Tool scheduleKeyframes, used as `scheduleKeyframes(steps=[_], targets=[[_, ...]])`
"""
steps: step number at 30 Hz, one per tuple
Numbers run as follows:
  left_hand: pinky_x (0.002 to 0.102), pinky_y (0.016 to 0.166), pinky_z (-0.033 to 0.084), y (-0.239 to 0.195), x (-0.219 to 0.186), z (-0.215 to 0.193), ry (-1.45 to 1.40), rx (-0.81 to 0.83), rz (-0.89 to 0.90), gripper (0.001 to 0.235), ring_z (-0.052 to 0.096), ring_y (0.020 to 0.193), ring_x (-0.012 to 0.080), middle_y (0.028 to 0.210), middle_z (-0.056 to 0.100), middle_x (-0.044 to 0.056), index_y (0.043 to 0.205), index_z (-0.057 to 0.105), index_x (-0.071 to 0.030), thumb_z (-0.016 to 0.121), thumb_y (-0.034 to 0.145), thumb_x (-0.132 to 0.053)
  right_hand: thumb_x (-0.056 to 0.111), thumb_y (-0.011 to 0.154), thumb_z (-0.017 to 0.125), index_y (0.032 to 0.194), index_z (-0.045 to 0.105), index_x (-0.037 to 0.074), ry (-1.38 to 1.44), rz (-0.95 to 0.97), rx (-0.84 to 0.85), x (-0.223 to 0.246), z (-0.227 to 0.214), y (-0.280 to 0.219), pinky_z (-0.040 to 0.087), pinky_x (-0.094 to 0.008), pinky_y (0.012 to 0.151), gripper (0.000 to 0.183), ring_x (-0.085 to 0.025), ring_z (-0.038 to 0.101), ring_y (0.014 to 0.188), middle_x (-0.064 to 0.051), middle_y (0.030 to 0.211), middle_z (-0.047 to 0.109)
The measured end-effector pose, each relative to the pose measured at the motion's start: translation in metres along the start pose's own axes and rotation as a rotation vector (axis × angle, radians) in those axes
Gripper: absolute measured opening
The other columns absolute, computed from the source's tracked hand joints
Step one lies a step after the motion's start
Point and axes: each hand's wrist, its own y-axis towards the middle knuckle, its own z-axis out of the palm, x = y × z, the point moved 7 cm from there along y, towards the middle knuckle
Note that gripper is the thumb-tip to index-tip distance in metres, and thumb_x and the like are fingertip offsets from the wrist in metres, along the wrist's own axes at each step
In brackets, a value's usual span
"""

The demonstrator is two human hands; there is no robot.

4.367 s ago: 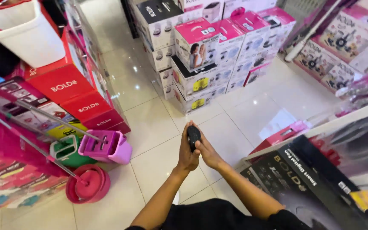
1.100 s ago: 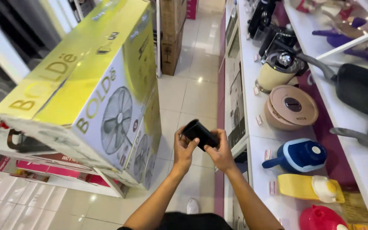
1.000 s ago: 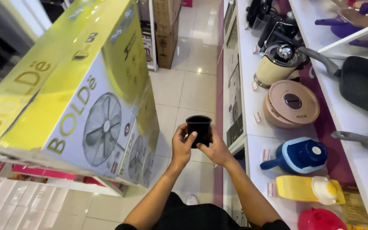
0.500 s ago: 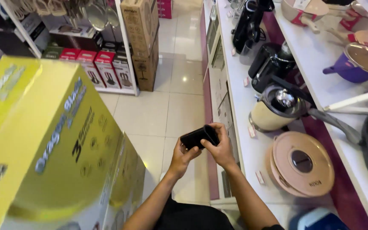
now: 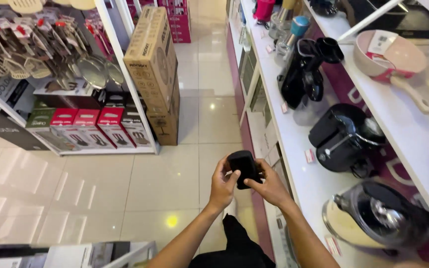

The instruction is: Assembling a blender on a retail shelf by fitting the jar, blades, and lid onto the motorized base.

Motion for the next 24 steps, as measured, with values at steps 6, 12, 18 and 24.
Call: scheduleKeyframes(steps=[6,12,18,24], targets=[[0.038,0.106,0.047,0.159,0.009,-0.005,0.277,0.107,0.223,0.044,0.059,0.122,0.0233,0.125,0.060,0.009,0.143,0.063,-0.006,0.060,0.099,-0.005,0.003,0.080,0.085,0.114,0.070,0.004,0.069,-0.174,0.073,0.030,-0.007,0.170,0.060,-0.042,0.085,0.037,-0.021,0.072,0.098,-0.013,0.100,0.077],[0.052,0.108,0.049,0.335,0.100,-0.036,-0.005,0.053,0.017,0.080,0.055,0.133,0.0356,0.146,0.049,0.020,0.163,0.018,-0.007,0.065,0.098,-0.012,-0.004,0.076,0.087,0.114,0.069,0.003,0.238,-0.222,0.040,0.016,-0.026,0.367,0.060,-0.039,0.086,0.043,-0.018,0.070,0.097,-0.012,0.095,0.076],[0.041,0.102,0.056,0.479,0.105,-0.047,-0.273,-0.153,-0.114,0.056,0.064,0.117,0.0164,0.133,0.063,0.004,0.153,0.047,-0.014,0.063,0.099,-0.016,0.006,0.087,0.080,0.117,0.070,0.001,0.374,-0.257,0.155,0.006,-0.019,0.517,0.060,-0.042,0.085,0.032,-0.019,0.066,0.097,-0.013,0.102,0.075],[0.037,0.104,0.053,0.652,0.112,-0.066,-0.144,-0.033,0.106,0.079,0.065,0.115,0.0203,0.122,0.067,0.013,0.155,0.036,-0.003,0.077,0.087,-0.006,0.013,0.089,0.080,0.118,0.072,0.000,0.217,-0.185,0.232,-0.003,-0.024,0.670,0.059,-0.039,0.080,0.033,-0.020,0.066,0.095,-0.013,0.101,0.075]])
